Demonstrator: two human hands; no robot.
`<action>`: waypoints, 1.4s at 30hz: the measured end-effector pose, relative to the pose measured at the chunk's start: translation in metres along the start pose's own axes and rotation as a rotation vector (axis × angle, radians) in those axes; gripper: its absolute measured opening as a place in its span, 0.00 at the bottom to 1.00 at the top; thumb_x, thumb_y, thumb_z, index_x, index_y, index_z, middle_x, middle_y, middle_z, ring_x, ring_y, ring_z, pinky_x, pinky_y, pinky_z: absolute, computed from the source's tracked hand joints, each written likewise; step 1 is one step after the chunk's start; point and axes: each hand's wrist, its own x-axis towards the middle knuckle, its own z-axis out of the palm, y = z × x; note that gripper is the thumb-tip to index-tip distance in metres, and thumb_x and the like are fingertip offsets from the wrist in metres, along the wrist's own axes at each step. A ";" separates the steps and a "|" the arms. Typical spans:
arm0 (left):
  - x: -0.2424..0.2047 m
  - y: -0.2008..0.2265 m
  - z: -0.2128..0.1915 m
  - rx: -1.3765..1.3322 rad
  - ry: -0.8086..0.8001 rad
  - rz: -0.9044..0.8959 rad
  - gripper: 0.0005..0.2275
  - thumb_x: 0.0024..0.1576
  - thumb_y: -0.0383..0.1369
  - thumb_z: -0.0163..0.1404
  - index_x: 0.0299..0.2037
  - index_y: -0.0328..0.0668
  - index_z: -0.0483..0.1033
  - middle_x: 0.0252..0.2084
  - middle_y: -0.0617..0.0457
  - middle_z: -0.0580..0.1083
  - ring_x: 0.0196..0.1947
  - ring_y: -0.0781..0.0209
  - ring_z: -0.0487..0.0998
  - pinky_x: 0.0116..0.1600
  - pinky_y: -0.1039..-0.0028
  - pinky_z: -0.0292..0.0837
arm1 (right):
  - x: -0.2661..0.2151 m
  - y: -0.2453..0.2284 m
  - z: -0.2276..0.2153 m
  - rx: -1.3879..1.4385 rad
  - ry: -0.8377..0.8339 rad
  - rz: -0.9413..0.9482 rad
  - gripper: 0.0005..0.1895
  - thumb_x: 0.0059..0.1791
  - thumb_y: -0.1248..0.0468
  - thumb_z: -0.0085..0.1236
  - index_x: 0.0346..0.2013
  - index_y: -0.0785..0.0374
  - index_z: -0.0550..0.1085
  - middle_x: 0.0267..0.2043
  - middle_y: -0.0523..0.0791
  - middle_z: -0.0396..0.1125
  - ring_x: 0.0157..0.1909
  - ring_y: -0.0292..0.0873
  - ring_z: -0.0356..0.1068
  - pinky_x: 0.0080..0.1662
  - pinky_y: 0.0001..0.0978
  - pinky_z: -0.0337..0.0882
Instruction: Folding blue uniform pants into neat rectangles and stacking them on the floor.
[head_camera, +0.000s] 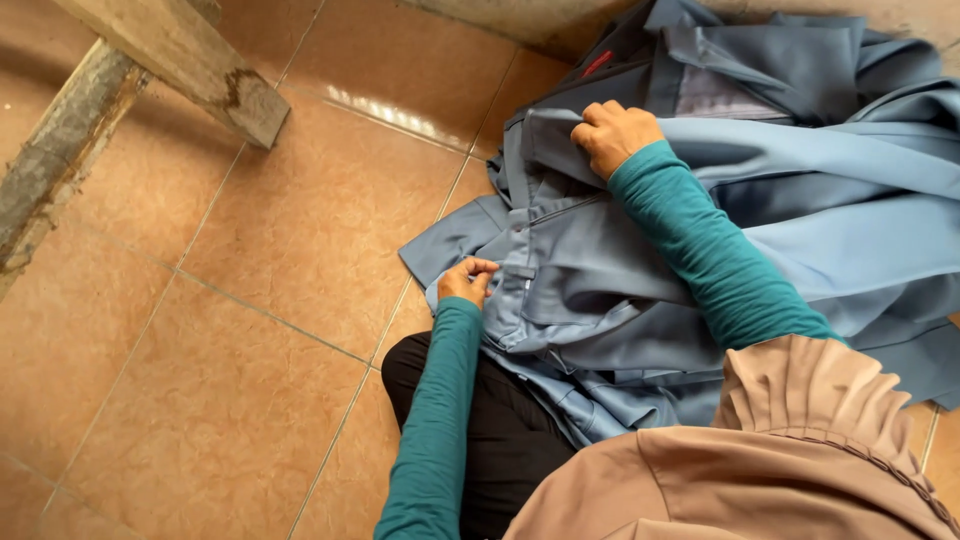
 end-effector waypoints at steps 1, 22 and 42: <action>-0.008 0.010 -0.013 0.014 0.024 0.037 0.09 0.55 0.29 0.59 0.34 0.66 0.85 0.36 0.65 0.81 0.26 0.71 0.83 0.32 0.84 0.80 | 0.000 -0.002 0.005 -0.018 0.047 0.004 0.09 0.50 0.60 0.50 0.24 0.44 0.69 0.36 0.33 0.61 0.37 0.37 0.65 0.33 0.28 0.65; -0.021 0.032 -0.068 -0.597 0.096 0.322 0.12 0.58 0.26 0.58 0.52 0.49 0.80 0.38 0.56 0.78 0.29 0.72 0.77 0.34 0.86 0.77 | -0.004 -0.100 -0.147 0.598 -0.410 0.000 0.32 0.47 0.30 0.53 0.44 0.53 0.79 0.43 0.41 0.69 0.46 0.46 0.72 0.41 0.39 0.77; -0.017 0.066 -0.187 0.941 0.390 0.683 0.17 0.48 0.52 0.63 0.36 0.68 0.66 0.23 0.57 0.78 0.46 0.59 0.82 0.79 0.58 0.38 | -0.031 -0.139 -0.136 0.267 -0.195 -0.118 0.06 0.44 0.53 0.56 0.24 0.46 0.71 0.36 0.35 0.60 0.42 0.40 0.64 0.32 0.32 0.66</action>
